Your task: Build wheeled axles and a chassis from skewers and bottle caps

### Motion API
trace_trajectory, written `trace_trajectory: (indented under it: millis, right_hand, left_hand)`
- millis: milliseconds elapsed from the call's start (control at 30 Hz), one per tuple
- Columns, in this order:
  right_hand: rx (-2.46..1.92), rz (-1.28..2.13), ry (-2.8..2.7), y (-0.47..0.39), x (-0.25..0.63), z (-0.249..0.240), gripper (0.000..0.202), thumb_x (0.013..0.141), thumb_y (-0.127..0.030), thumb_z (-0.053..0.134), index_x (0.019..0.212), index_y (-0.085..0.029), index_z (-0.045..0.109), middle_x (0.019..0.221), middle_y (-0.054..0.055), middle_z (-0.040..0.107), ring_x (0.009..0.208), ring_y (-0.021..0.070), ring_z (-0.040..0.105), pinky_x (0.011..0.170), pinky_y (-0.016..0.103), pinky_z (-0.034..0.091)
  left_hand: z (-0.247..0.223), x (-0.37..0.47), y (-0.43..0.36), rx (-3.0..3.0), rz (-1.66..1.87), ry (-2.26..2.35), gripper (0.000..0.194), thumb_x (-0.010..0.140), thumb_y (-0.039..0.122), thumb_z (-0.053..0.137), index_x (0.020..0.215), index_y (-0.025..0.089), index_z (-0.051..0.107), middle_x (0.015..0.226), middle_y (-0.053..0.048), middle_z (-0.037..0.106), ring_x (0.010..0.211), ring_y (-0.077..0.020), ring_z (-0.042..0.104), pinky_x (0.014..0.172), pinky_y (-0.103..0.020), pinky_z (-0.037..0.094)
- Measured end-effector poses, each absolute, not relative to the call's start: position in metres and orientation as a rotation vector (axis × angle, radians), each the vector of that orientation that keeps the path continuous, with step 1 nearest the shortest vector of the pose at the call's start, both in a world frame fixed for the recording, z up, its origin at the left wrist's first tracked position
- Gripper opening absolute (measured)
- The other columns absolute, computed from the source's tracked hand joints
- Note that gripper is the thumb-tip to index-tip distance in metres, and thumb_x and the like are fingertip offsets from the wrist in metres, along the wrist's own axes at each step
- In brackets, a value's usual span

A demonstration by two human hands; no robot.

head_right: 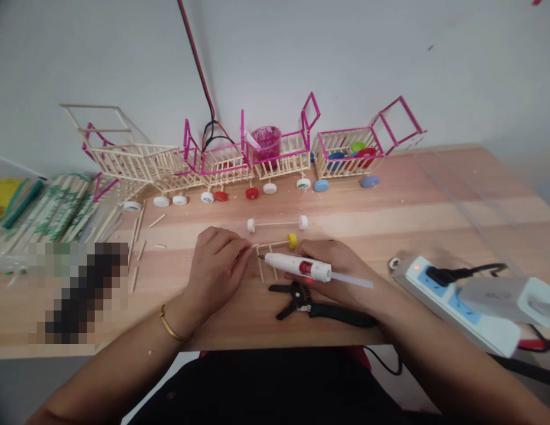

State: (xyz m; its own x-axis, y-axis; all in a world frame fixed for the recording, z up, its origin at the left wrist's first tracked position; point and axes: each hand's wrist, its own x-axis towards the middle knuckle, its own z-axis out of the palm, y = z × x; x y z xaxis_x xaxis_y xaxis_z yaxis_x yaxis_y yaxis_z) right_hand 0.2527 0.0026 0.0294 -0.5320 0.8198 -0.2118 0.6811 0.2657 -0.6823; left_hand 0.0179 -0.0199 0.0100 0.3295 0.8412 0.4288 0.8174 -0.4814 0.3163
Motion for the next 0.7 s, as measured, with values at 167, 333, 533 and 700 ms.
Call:
trace_trajectory:
  millis: [167, 333, 533, 700]
  right_hand:
    - [-1.421, 1.081, -2.400, 0.0026, 0.2519, 0.0265, 0.018, 0.080, -0.042, 0.058, 0.081, -0.024, 0.064, 0.080, 0.001, 0.067, 0.074, 0.0176, 0.061, 0.064, 0.029, 0.045]
    - [-1.394, 1.052, -2.417, 0.0029, 0.2509, 0.0258, 0.018, 0.081, -0.041, 0.056, 0.082, -0.024, 0.063, 0.079, 0.001, 0.067, 0.073, 0.0172, 0.061, 0.063, 0.028, 0.044]
    - [-1.422, 0.989, -2.464, 0.0036, 0.2506, 0.0241, 0.018, 0.081, -0.040, 0.055, 0.079, -0.023, 0.062, 0.077, 0.000, 0.066, 0.070, 0.0165, 0.061, 0.061, 0.027, 0.043]
    - [-1.438, 0.970, -2.467, 0.0033, 0.2498, 0.0236, 0.020, 0.081, -0.041, 0.056, 0.077, -0.022, 0.061, 0.075, 0.000, 0.065, 0.070, 0.0164, 0.060, 0.060, 0.027, 0.042]
  left_hand:
    - [0.0108, 0.0179, -0.0206, 2.534, 0.850, 1.578, 0.010, 0.087, 0.019, 0.052, 0.088, 0.017, 0.062, 0.084, -0.005, 0.061, 0.083, -0.0195, 0.049, 0.082, -0.040, 0.038]
    - [0.0109, 0.0182, -0.0208, 2.530, 0.858, 1.573, 0.011, 0.087, 0.019, 0.051, 0.088, 0.017, 0.062, 0.084, -0.006, 0.061, 0.084, -0.0196, 0.049, 0.082, -0.040, 0.038]
    - [0.0108, 0.0182, -0.0209, 2.539, 0.851, 1.572, 0.011, 0.087, 0.020, 0.051, 0.087, 0.017, 0.061, 0.083, -0.005, 0.061, 0.083, -0.0194, 0.048, 0.081, -0.039, 0.038]
    - [0.0109, 0.0185, -0.0207, 2.548, 0.858, 1.570, 0.010, 0.087, 0.019, 0.052, 0.086, 0.017, 0.062, 0.083, -0.005, 0.061, 0.082, -0.0194, 0.049, 0.080, -0.040, 0.039]
